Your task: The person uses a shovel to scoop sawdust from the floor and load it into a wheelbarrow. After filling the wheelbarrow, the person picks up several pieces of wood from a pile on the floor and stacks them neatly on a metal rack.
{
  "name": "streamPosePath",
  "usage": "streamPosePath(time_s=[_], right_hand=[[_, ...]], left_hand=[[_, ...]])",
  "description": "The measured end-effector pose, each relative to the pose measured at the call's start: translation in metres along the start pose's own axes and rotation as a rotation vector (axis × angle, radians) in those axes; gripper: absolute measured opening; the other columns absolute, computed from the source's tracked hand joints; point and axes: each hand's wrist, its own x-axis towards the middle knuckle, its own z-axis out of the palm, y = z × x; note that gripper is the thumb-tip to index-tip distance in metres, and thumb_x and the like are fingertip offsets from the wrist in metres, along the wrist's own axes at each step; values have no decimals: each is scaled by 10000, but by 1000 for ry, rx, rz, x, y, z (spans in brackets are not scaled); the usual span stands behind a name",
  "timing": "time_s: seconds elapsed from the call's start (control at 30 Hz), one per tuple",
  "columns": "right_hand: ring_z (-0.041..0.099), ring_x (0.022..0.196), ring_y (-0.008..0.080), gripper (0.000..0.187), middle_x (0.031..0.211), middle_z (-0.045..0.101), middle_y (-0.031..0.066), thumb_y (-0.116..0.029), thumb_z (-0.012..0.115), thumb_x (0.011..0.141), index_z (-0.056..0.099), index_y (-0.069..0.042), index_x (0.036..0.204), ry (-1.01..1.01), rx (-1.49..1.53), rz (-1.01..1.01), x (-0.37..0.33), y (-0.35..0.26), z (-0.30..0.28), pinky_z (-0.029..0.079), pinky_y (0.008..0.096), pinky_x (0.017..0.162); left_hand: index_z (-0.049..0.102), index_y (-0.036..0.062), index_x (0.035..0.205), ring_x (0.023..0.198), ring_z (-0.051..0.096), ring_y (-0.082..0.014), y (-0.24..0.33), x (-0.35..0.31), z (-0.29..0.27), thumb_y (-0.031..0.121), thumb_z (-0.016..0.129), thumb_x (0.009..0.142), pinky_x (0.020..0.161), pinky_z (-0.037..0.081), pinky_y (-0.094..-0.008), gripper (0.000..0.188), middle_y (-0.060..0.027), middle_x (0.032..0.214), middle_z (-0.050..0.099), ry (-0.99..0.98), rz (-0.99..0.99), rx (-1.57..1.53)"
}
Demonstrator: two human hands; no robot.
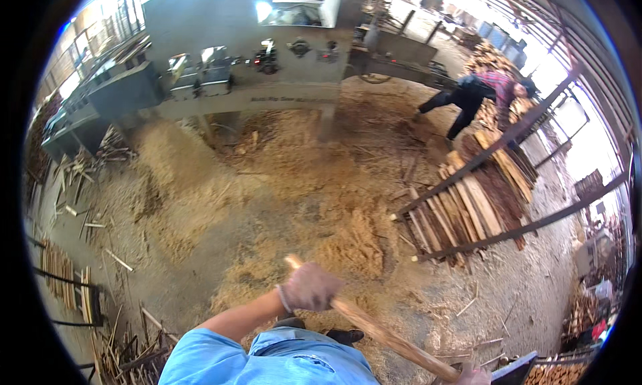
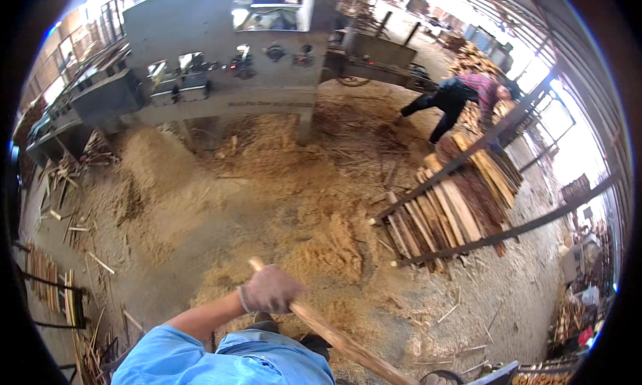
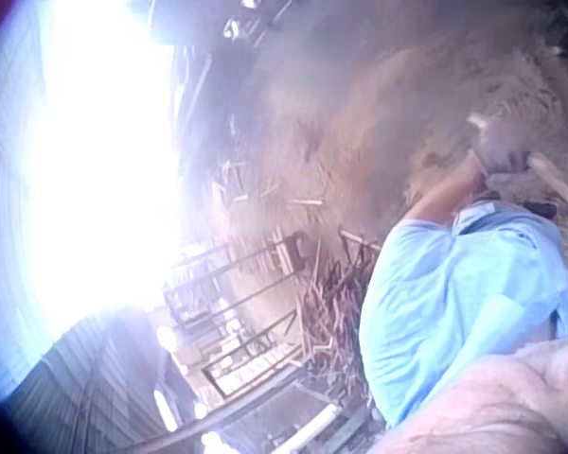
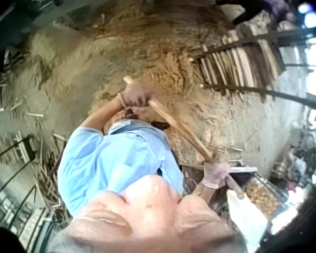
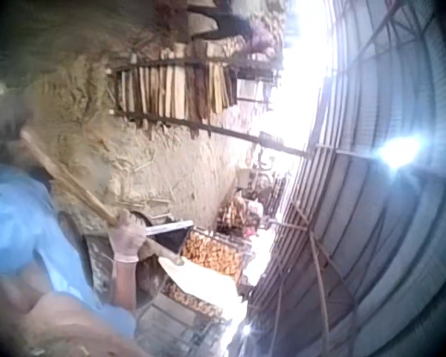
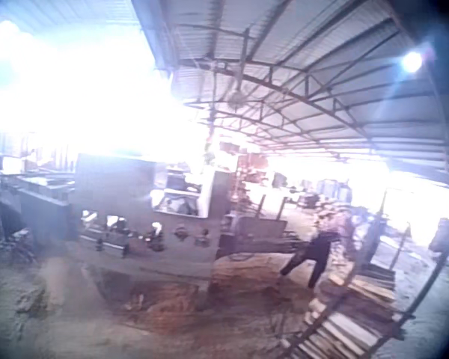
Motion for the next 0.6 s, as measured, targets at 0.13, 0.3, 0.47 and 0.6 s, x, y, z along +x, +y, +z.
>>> streamPosePath(time_s=[0.13,0.3,0.47,0.6], right_hand=[[678,736,335,230,805,714,108,-285,744,823,729,-146,1006,-513,207,-182,24,-32,65,539,490,682],[688,774,315,159,729,674,85,-275,723,720,665,-150,800,-377,349,-458,113,-177,119,502,454,783],[705,826,325,132,819,714,109,-246,647,769,677,-140,842,-484,454,-746,164,-299,155,503,458,787],[717,878,325,167,899,738,133,-214,596,803,697,-147,917,-647,505,-975,196,-384,192,508,464,820]], left_hand=[[677,158,868,762,711,-348,-46,-92,-57,483,698,815,642,545,-487,330,-98,785,706,-469,-434,115],[737,163,918,826,741,-352,-83,-229,-94,541,677,810,729,584,-482,398,-134,840,746,-734,-848,149],[772,167,949,853,748,-352,-60,-310,-136,538,656,818,743,592,-469,409,-148,880,758,-824,-1100,56],[788,141,976,880,750,-356,-42,-334,-167,555,632,826,763,597,-461,468,-158,920,765,-961,-1278,-39]])
